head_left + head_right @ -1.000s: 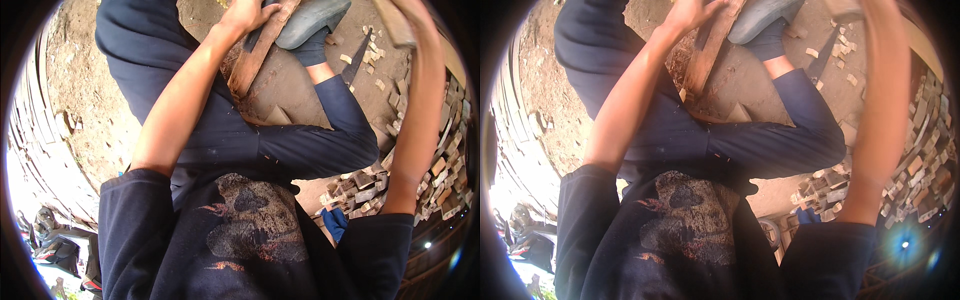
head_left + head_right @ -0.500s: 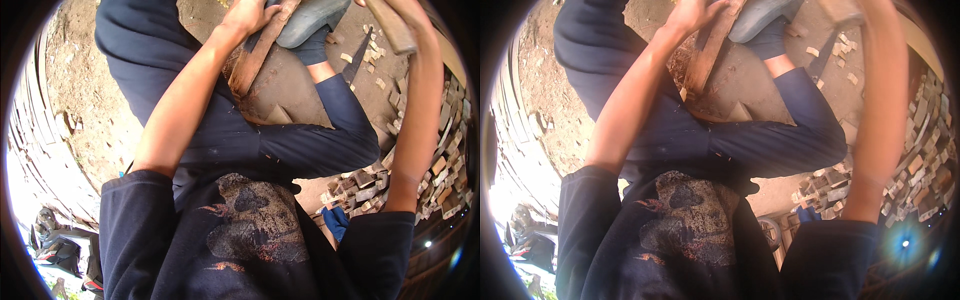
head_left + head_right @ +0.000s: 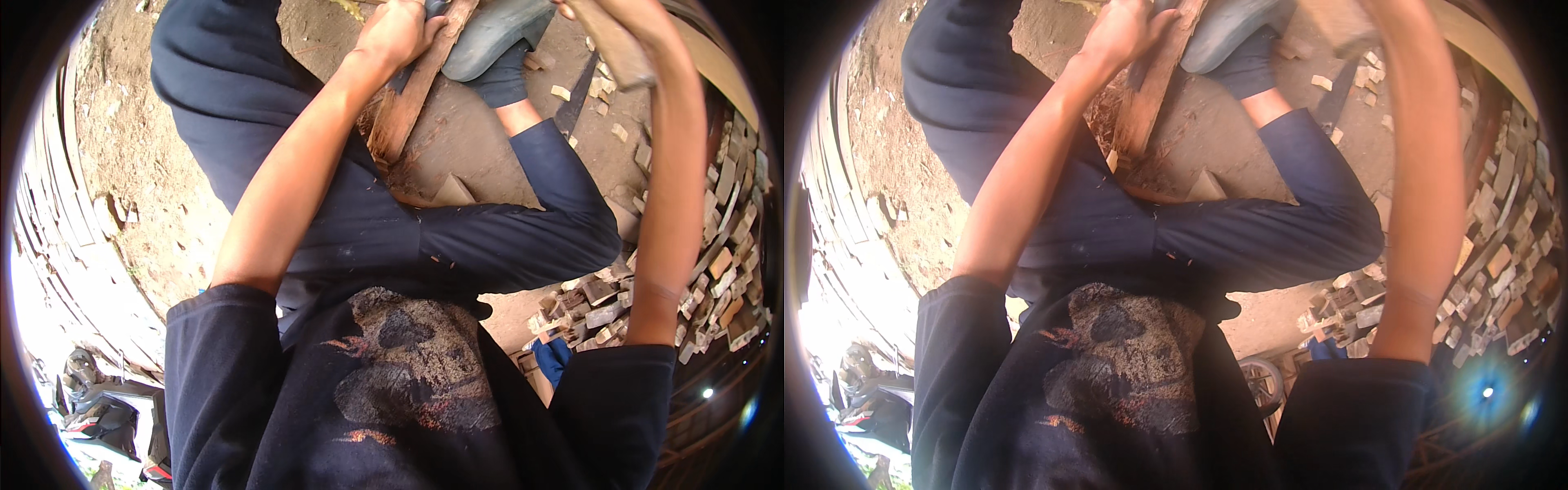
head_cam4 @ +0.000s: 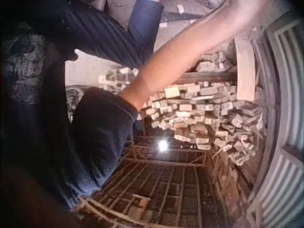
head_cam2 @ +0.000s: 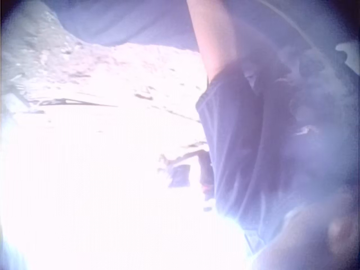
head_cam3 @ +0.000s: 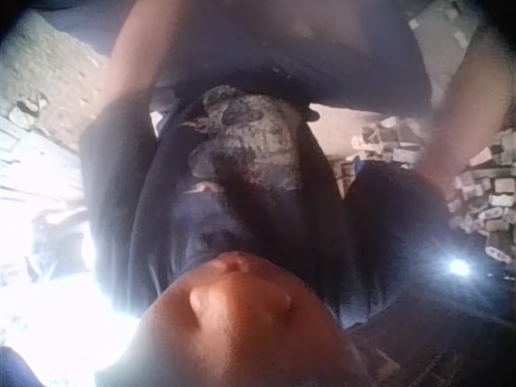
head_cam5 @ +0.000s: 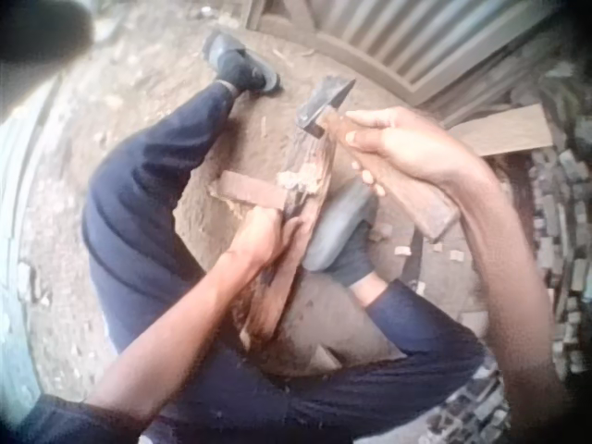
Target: The person sits cross-legged and uses a small axe to split and shape a piece of wood held between their legs. They repeatedly strike the wood, adjust its position, and remove small chips as they work.
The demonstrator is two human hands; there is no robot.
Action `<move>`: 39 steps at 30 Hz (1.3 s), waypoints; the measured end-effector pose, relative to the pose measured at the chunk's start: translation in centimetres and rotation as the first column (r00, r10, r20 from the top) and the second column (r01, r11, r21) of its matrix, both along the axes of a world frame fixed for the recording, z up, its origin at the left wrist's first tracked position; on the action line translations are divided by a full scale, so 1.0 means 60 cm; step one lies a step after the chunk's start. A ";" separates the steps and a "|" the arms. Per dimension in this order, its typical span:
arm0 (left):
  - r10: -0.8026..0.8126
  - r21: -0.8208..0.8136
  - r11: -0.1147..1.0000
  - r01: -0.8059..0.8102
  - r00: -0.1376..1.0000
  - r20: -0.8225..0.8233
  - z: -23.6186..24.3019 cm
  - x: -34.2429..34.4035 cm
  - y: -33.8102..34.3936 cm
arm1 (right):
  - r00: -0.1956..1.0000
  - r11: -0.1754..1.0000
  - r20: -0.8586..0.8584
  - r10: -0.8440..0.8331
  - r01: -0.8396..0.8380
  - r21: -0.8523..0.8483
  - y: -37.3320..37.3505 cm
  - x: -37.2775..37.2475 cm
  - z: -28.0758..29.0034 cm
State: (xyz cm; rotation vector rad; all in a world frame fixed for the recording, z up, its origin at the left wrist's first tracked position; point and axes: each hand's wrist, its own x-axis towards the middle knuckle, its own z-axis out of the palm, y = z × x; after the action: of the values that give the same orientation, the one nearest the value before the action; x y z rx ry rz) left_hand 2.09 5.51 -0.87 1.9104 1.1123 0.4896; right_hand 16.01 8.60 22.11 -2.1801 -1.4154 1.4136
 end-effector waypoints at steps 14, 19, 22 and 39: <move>-0.011 0.034 0.999 0.014 0.995 -0.099 -0.007 0.008 -0.010 | 1.000 0.995 -0.006 -0.030 0.030 0.095 0.003 0.012 0.002; -0.020 0.021 1.000 0.023 0.988 -0.155 -0.010 0.007 -0.021 | 0.974 0.911 0.103 0.202 -0.149 -0.384 -0.009 -0.002 -0.004; -0.026 0.022 0.999 0.030 0.985 -0.169 -0.018 0.001 -0.027 | 0.978 0.917 -0.204 -0.052 -0.034 -0.397 -0.011 0.035 -0.028; -0.001 0.072 0.997 0.012 0.989 -0.149 -0.019 -0.002 -0.031 | 0.997 0.932 -0.056 0.056 -0.072 -0.356 -0.010 0.027 -0.008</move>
State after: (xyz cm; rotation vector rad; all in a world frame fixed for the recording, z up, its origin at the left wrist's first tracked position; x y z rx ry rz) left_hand 1.99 3.65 -2.00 2.0410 1.1976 0.3928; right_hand 17.64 8.03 21.61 -2.3070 -1.3086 1.8596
